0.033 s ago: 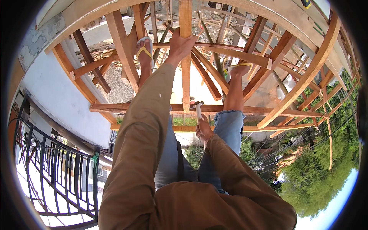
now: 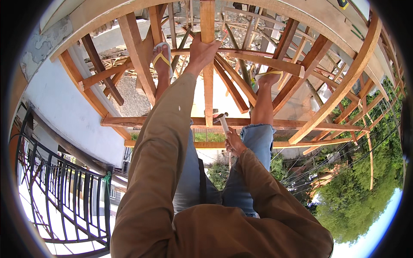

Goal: The person positions wooden planks onto a curved wooden frame and secures them with nails using a hammer. They repeatedly align, hold, and hammer nails into the planks to attach them to the frame.

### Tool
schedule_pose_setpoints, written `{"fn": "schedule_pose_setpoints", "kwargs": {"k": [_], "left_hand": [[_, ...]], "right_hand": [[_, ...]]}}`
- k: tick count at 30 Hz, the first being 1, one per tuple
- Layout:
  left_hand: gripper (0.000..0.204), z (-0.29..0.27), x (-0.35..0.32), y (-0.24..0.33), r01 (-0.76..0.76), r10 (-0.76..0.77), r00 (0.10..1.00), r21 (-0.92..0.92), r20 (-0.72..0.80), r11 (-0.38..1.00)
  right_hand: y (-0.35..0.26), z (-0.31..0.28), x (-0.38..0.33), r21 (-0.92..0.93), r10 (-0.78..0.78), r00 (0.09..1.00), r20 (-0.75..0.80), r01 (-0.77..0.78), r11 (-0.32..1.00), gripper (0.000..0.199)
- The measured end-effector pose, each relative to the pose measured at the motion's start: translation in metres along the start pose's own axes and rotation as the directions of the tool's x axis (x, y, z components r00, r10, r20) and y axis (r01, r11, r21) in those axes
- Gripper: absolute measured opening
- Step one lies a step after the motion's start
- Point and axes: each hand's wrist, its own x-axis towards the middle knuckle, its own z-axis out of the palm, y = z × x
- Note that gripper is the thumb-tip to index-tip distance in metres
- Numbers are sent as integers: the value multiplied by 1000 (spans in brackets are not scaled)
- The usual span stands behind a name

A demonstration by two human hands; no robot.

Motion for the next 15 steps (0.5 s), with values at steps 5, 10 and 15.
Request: {"fn": "schedule_pose_setpoints", "kwargs": {"k": [5, 10, 15], "left_hand": [[69, 6, -4, 2, -97, 93, 987, -22, -129, 995], [80, 22, -41, 1, -37, 53, 966, 68, -253, 997], [42, 21, -38, -2, 111, -81, 980, 167, -181, 980]], "right_hand": [[-111, -1, -21, -37, -334, 941, 57, 336, 941, 57], [-238, 16, -52, 74, -546, 809, 216, 544, 836, 52], [-336, 49, -37, 165, -541, 747, 387, 521, 838, 42]]}}
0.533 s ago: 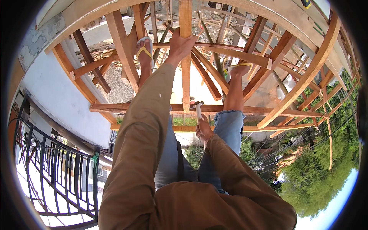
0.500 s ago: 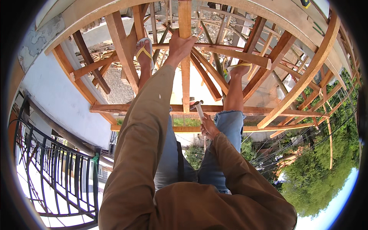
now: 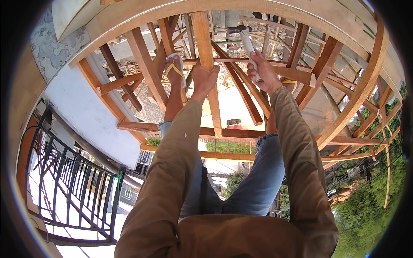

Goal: The person positions wooden planks onto a curved wooden frame and secures them with nails using a hammer. They repeatedly align, hold, and hammer nails into the planks to attach them to the frame.

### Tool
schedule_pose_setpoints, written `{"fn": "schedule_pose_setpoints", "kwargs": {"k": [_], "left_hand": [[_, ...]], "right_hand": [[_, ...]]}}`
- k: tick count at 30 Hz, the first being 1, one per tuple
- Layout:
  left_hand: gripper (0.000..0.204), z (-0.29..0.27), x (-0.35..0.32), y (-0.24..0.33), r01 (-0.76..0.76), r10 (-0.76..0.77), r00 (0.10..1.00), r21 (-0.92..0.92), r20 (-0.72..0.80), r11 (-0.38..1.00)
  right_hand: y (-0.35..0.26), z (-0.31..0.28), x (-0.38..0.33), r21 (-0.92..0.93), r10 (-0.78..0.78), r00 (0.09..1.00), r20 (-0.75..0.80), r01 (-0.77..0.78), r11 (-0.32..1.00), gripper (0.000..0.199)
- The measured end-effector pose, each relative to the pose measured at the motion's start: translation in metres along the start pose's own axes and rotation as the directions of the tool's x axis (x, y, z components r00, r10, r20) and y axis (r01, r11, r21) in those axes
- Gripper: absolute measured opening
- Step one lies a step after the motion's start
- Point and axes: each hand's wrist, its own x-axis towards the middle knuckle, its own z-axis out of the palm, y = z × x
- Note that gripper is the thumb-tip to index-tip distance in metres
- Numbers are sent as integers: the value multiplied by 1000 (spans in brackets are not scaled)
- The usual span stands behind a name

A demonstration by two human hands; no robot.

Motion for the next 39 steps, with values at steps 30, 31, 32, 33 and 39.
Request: {"fn": "schedule_pose_setpoints", "kwargs": {"k": [30, 31, 32, 33, 39], "left_hand": [[34, -9, -22, 31, -116, 116, 993, -13, -6, 993], [35, -12, -22, 33, -111, 111, 994, -13, -1, 994], [35, -13, -24, 36, -109, 109, 994, -8, 15, 994], [35, -14, -15, 30, -127, 128, 991, -16, 46, 992], [44, -7, 8, -19, -176, 184, 980, -101, 77, 979]], "right_hand": [[-28, 19, 58, 203, 219, 880, 422, -327, 923, 16], [-24, 15, 56, 181, 229, 842, 488, -355, 917, 16], [-27, 6, 56, 150, 233, 798, 555, -372, 916, 16], [-29, 0, 58, 117, 238, 749, 618, -388, 914, 16], [-36, 15, 50, 81, 197, 817, 543, -284, 956, 26]]}}
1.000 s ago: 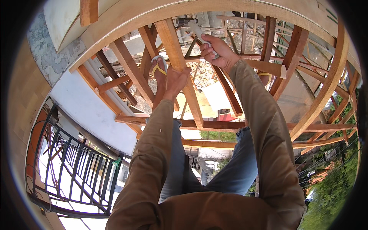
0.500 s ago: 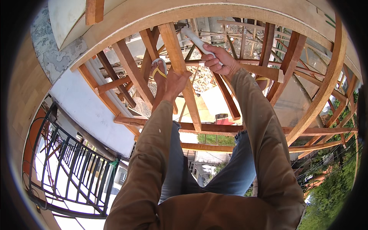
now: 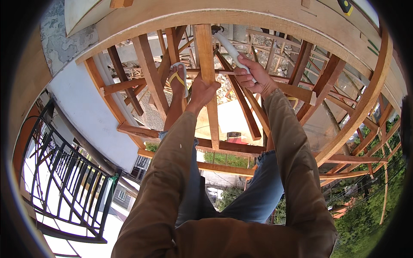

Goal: The person positions wooden planks onto a curved wooden frame and secures them with nails using a hammer. They repeatedly align, hold, and hammer nails into the planks to attach them to the frame.

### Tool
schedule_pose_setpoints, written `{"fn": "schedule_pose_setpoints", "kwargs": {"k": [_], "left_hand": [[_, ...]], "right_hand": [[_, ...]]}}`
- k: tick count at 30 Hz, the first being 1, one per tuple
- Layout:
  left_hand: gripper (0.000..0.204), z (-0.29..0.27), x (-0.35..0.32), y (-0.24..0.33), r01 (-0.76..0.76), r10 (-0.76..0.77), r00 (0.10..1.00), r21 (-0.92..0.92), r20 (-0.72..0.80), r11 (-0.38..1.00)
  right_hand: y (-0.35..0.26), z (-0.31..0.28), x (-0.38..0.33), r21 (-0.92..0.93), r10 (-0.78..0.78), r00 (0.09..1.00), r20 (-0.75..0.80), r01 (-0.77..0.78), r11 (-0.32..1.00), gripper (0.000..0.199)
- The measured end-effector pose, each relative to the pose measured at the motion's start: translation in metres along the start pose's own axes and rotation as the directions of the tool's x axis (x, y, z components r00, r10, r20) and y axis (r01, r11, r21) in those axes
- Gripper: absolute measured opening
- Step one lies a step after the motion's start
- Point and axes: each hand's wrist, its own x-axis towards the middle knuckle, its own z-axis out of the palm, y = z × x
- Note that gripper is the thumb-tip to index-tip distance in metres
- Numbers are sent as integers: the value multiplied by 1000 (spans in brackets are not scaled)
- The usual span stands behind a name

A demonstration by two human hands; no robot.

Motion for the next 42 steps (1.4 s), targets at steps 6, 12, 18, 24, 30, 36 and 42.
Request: {"fn": "schedule_pose_setpoints", "kwargs": {"k": [6, 12, 18, 24, 30, 36, 42], "left_hand": [[46, -5, -7, 7, 27, -27, 1000, -33, -7, 999], [57, -2, -3, -20, -40, 37, 998, -43, -60, 998], [53, 10, 3, -17, -46, 36, 995, -110, -90, 993], [51, 2, -2, -8, 29, -39, 995, -109, -90, 994], [52, 18, 9, -21, -6, 1, 998, -80, -63, 997], [55, 33, 10, -21, 29, -29, 1000, -46, 0, 999], [54, 73, 18, -71, -144, 116, 990, -539, -86, 830]], "right_hand": [[55, 62, -59, -407, -306, 807, -506, 90, 909, 51], [90, 124, -113, -970, -572, 817, 74, -75, -233, 63], [55, 286, -11, -372, -208, 970, 128, -148, -917, 66], [63, 317, 54, -1, -39, 992, 120, -39, -999, 68], [71, 336, 91, 85, -153, 970, -187, -139, -987, 64], [69, 307, 81, 135, -323, 934, -155, -304, -943, 59], [114, 342, 99, -30, -253, 956, -151, -261, -965, 49]]}}
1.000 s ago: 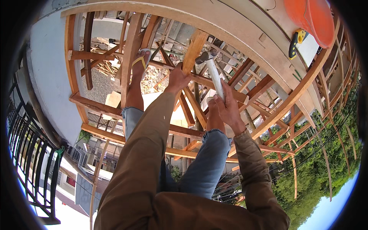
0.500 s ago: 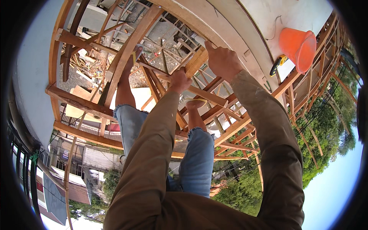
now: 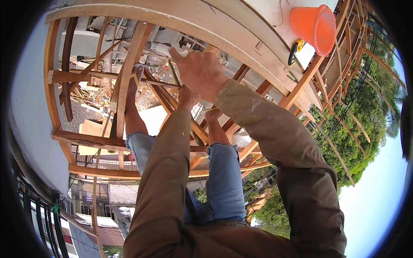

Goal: The person positions wooden planks onto a curved wooden frame and secures them with nails using a hammer. They repeatedly align, hold, and hammer nails into the planks to attach them to the frame.

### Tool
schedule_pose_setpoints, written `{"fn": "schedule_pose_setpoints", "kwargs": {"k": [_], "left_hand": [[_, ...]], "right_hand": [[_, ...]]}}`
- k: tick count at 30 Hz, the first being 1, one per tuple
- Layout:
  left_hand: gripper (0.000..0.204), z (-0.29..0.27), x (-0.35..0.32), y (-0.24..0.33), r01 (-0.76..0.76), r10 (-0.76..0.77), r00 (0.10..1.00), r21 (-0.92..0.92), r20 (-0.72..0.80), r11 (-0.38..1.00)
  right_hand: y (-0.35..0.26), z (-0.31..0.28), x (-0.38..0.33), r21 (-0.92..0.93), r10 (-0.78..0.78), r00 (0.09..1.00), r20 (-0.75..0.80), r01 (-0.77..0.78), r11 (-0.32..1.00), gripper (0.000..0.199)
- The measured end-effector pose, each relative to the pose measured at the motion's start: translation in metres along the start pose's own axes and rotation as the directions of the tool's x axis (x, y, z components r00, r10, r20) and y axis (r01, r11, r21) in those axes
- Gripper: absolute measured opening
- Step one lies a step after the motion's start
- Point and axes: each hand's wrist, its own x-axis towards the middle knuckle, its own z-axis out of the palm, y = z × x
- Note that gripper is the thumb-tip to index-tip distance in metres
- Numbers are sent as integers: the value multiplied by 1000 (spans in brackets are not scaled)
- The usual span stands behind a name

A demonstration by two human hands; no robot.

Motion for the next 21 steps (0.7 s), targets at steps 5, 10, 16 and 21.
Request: {"fn": "schedule_pose_setpoints", "kwargs": {"k": [5, 10, 16, 21], "left_hand": [[57, -7, 12, 30, 43, -64, 997, 452, 32, 891], [68, -12, -9, 74, 40, -47, 999, 360, 10, 932], [73, -13, -11, 73, 150, -162, 985, 185, 56, 971], [72, -13, -10, 60, 129, -135, 991, 200, 15, 971]], "right_hand": [[38, 19, 14, -103, 36, 992, 118, -24, 994, 54], [13, 3, 0, 81, 27, 998, -56, -22, 996, 54], [31, 14, 11, -65, 94, 963, 251, -80, 995, 51], [20, 34, -5, 39, 94, 996, 0, -94, 995, 41]]}}
